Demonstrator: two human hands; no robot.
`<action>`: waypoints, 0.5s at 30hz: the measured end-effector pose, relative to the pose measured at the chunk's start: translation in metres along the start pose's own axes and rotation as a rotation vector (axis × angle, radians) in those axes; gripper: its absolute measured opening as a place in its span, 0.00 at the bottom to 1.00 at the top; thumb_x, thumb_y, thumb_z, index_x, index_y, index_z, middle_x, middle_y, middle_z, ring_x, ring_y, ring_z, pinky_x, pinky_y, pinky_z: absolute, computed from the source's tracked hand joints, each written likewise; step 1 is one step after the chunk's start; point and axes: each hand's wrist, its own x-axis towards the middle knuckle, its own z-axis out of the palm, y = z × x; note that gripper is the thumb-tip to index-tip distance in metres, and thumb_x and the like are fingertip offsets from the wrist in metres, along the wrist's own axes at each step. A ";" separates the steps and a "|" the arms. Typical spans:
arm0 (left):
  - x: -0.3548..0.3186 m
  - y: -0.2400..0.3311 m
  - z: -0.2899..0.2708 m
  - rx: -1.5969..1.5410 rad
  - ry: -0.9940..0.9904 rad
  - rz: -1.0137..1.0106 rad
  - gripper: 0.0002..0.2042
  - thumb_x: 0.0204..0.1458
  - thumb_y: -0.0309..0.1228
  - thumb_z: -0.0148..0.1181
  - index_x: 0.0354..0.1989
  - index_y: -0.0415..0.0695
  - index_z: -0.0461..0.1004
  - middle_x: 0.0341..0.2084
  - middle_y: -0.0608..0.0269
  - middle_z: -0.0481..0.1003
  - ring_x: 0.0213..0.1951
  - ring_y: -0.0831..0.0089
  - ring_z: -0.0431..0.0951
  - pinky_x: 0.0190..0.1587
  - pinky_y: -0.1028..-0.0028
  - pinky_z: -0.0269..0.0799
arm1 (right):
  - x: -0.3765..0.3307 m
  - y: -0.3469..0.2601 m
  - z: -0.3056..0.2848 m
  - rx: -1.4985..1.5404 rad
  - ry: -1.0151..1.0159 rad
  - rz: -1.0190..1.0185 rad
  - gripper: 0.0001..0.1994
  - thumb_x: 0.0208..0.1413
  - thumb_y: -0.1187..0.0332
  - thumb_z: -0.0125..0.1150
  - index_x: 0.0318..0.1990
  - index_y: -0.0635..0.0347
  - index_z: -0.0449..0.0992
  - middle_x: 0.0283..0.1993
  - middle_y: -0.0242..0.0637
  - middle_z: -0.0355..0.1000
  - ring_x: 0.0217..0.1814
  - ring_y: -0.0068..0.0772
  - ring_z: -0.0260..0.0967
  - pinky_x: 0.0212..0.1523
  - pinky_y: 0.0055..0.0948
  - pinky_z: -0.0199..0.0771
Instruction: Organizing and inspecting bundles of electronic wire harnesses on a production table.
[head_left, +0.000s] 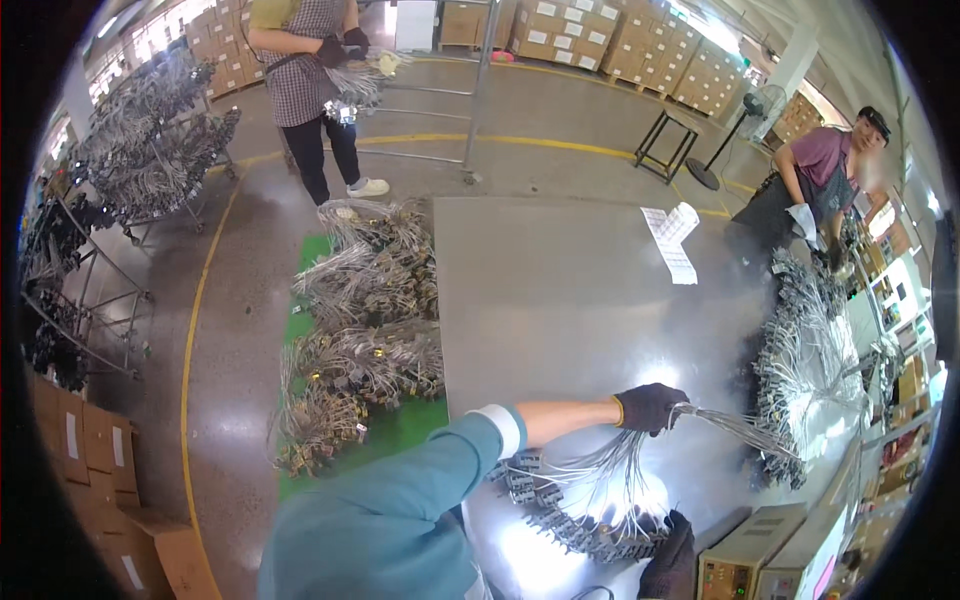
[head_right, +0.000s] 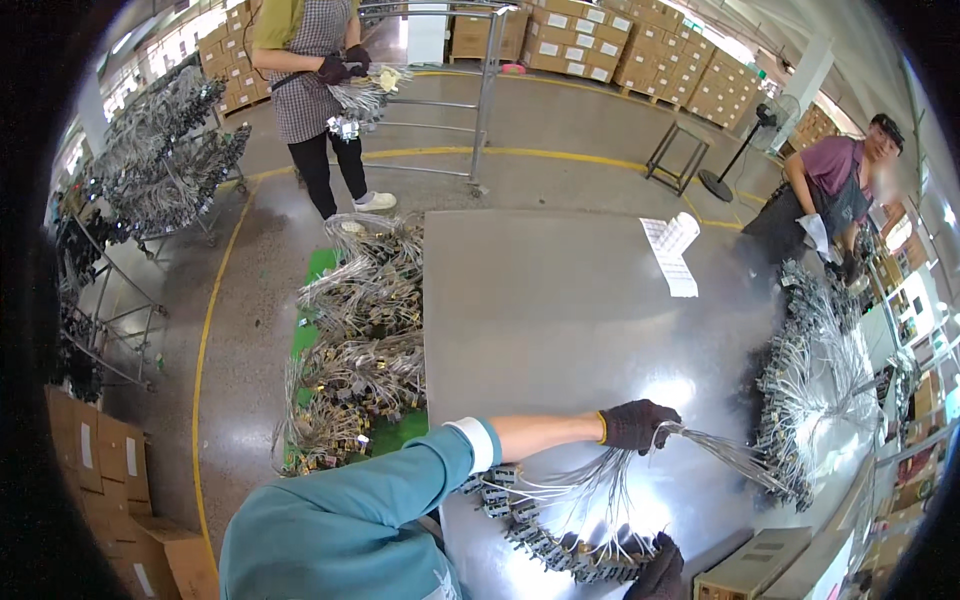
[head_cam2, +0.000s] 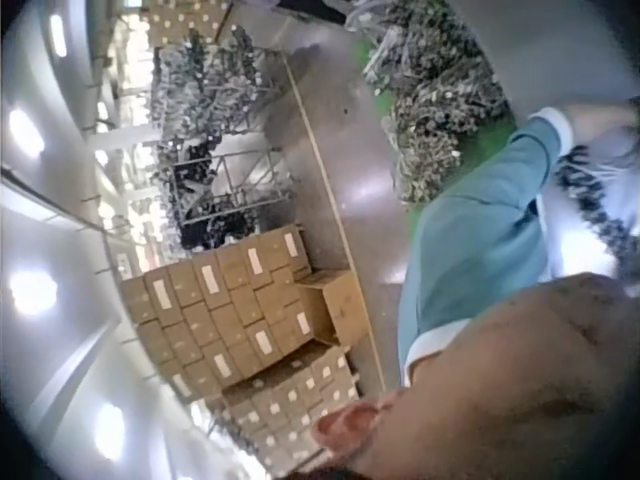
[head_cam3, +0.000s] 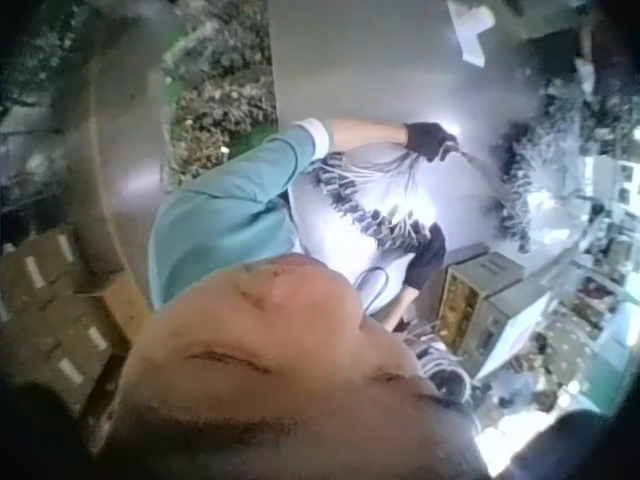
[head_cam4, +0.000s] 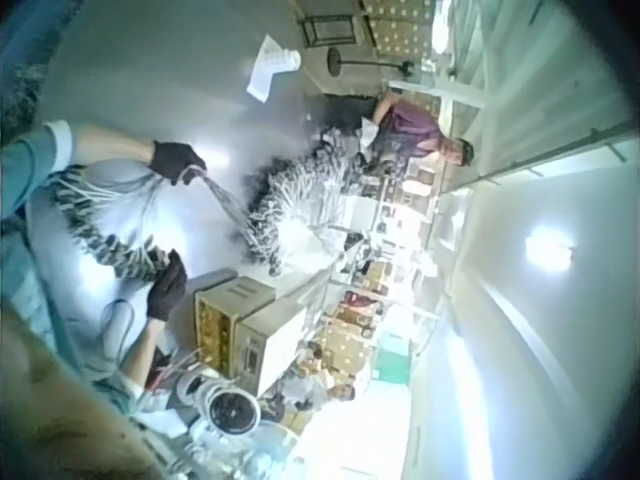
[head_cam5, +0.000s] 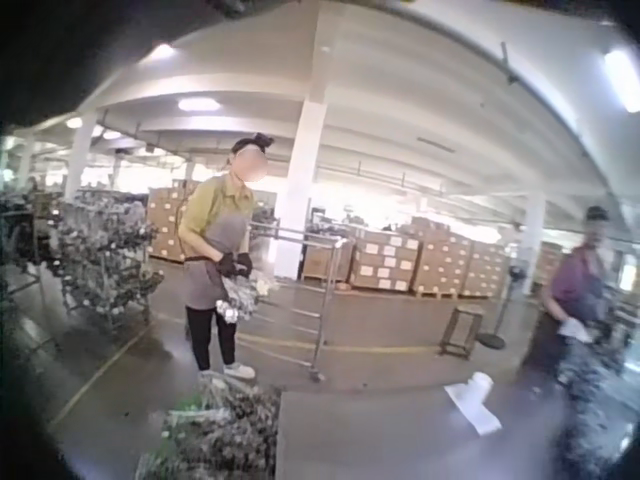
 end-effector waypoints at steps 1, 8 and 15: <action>0.000 0.000 0.000 0.014 0.011 0.022 0.19 0.56 0.19 0.61 0.58 0.42 0.78 0.29 0.62 0.83 0.28 0.73 0.83 0.31 0.67 0.82 | -0.001 -0.010 0.003 -0.227 0.000 -0.170 0.21 0.78 0.59 0.48 0.61 0.67 0.78 0.57 0.56 0.78 0.55 0.50 0.78 0.57 0.45 0.78; -0.003 -0.001 0.005 0.092 0.081 0.079 0.18 0.61 0.25 0.59 0.59 0.44 0.77 0.31 0.54 0.83 0.30 0.62 0.87 0.35 0.59 0.84 | 0.009 0.012 0.038 -0.320 0.275 -0.292 0.21 0.74 0.57 0.52 0.54 0.65 0.84 0.43 0.52 0.81 0.50 0.57 0.75 0.57 0.50 0.73; -0.013 -0.014 0.014 0.542 0.373 0.141 0.26 0.56 0.30 0.65 0.66 0.46 0.74 0.42 0.48 0.85 0.40 0.46 0.86 0.46 0.53 0.83 | 0.006 0.017 0.040 -0.320 0.307 -0.354 0.20 0.73 0.57 0.52 0.52 0.64 0.84 0.43 0.50 0.81 0.50 0.57 0.75 0.57 0.51 0.73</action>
